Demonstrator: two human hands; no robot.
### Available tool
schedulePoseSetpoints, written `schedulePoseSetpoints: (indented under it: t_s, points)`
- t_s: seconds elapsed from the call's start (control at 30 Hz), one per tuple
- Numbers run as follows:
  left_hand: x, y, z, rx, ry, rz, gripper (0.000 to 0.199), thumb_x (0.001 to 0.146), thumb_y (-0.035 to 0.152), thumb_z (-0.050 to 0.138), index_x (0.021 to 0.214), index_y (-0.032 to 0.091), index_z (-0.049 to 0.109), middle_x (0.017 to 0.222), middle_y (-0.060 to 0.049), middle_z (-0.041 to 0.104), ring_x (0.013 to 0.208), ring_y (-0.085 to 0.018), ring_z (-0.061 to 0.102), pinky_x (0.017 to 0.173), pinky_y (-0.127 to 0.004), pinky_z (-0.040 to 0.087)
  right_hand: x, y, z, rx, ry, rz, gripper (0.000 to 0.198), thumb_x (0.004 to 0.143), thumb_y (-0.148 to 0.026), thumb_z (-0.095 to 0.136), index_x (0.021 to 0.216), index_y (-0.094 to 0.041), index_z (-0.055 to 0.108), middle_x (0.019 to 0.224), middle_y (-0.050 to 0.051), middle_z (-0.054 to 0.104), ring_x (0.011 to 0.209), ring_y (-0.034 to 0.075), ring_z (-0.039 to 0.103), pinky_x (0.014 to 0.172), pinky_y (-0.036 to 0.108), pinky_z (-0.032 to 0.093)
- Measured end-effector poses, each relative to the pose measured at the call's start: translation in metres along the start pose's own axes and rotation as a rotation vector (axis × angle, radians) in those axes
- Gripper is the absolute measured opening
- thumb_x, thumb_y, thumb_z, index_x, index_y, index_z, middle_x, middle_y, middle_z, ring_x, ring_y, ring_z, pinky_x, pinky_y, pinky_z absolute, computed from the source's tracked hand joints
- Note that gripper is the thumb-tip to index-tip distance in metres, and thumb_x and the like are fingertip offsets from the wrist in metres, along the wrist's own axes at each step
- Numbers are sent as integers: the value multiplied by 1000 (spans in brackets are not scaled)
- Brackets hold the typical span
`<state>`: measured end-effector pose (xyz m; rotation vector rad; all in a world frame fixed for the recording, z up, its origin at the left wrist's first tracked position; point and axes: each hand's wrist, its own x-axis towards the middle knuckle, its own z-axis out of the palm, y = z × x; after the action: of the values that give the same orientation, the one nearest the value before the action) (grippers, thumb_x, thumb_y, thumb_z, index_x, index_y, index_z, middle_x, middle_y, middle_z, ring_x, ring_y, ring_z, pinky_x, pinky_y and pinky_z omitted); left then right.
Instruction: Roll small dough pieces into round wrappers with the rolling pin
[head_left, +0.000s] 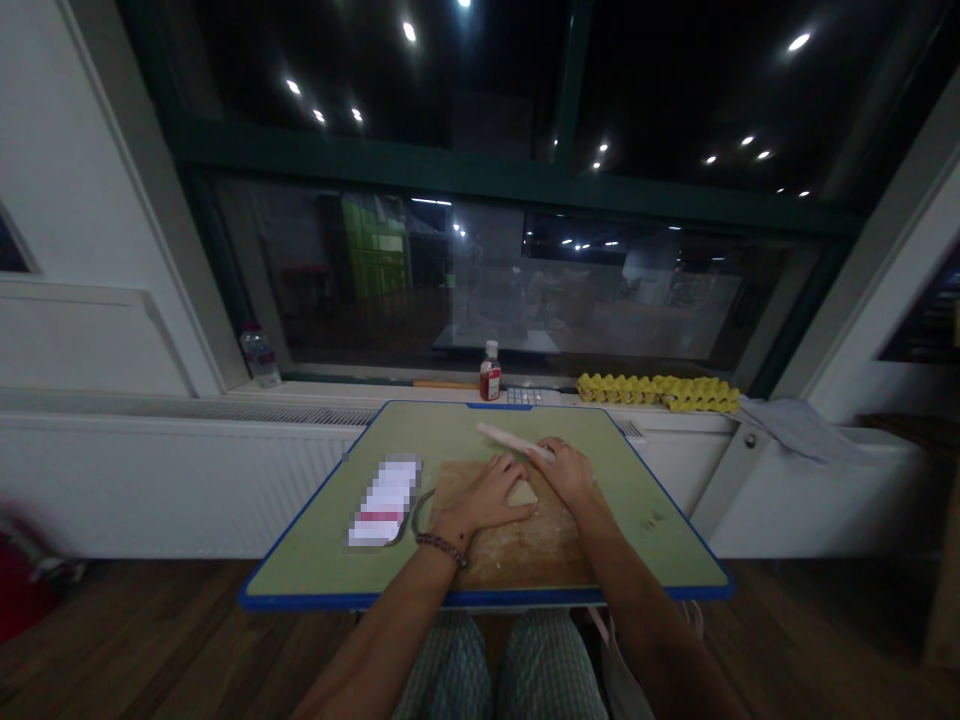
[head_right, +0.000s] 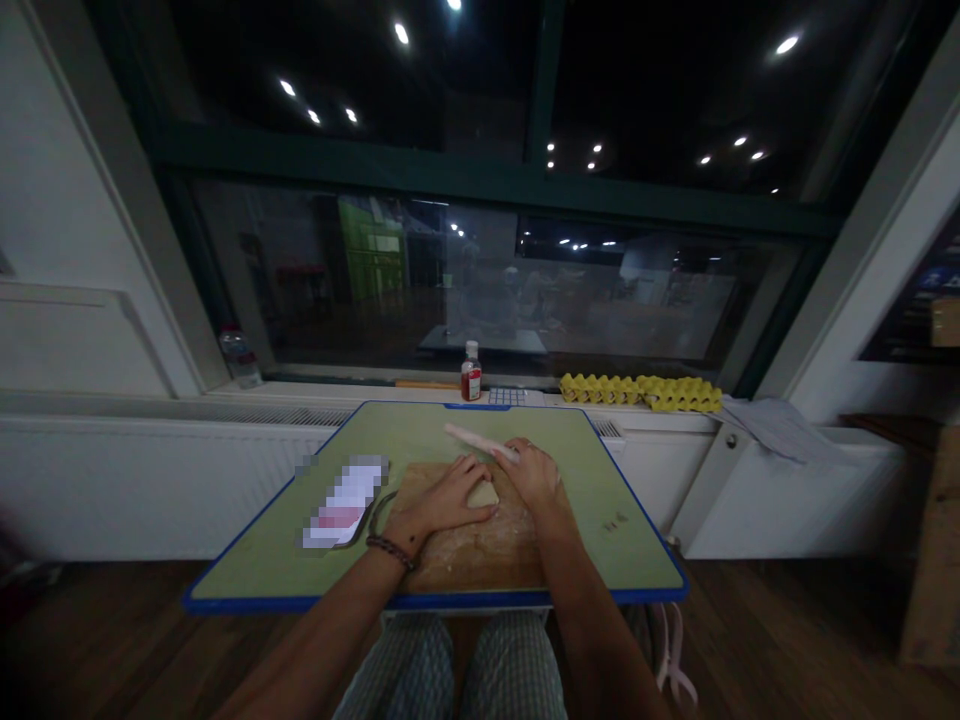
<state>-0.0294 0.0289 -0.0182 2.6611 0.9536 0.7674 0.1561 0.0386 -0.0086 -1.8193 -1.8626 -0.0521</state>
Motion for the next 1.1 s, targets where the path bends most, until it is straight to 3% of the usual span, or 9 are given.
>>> schedulePoseSetpoints:
  t_s: [0.27,0.43,0.63,0.77,1.1]
  points:
    - [0,10,-8,36,-3,61,36,81,51,64,96,20,55,108,-5,54,104,-24,49,94,-39,41,-2,-3,-6,0,-29,-1,36,92,-54,47,107,-27,65,104,2,70,90,17,66,77,25,44]
    - [2,15,-17,102,106,84,20,89,41,55,92,21,56,103,-4,58,104,-22,48,94,-37,39,-3,-4,-6,17,-50,-16,38,92,-56,46,106,-26,65,104,3,70,93,17,66,78,24,44]
    - [2,15,-28,317,387,-178,11,92,27,47,96,21,56,104,-5,60,103,-25,47,91,-40,38,-8,-9,-13,13,-76,-66,43,90,-62,45,106,-28,66,103,3,70,94,18,65,79,25,44]
    - [1,9,-28,364,511,-249,14,90,23,49,102,20,54,106,-6,59,107,-25,46,95,-41,37,-15,-19,-25,-1,-131,-141,42,90,-61,47,109,-29,66,104,2,71,96,17,64,81,24,43]
    - [3,7,-27,422,426,-282,13,89,21,47,101,21,53,104,-6,60,102,-24,51,92,-38,38,-21,-30,-40,-30,-175,-294,44,91,-60,44,107,-26,68,106,3,69,97,17,62,83,24,41]
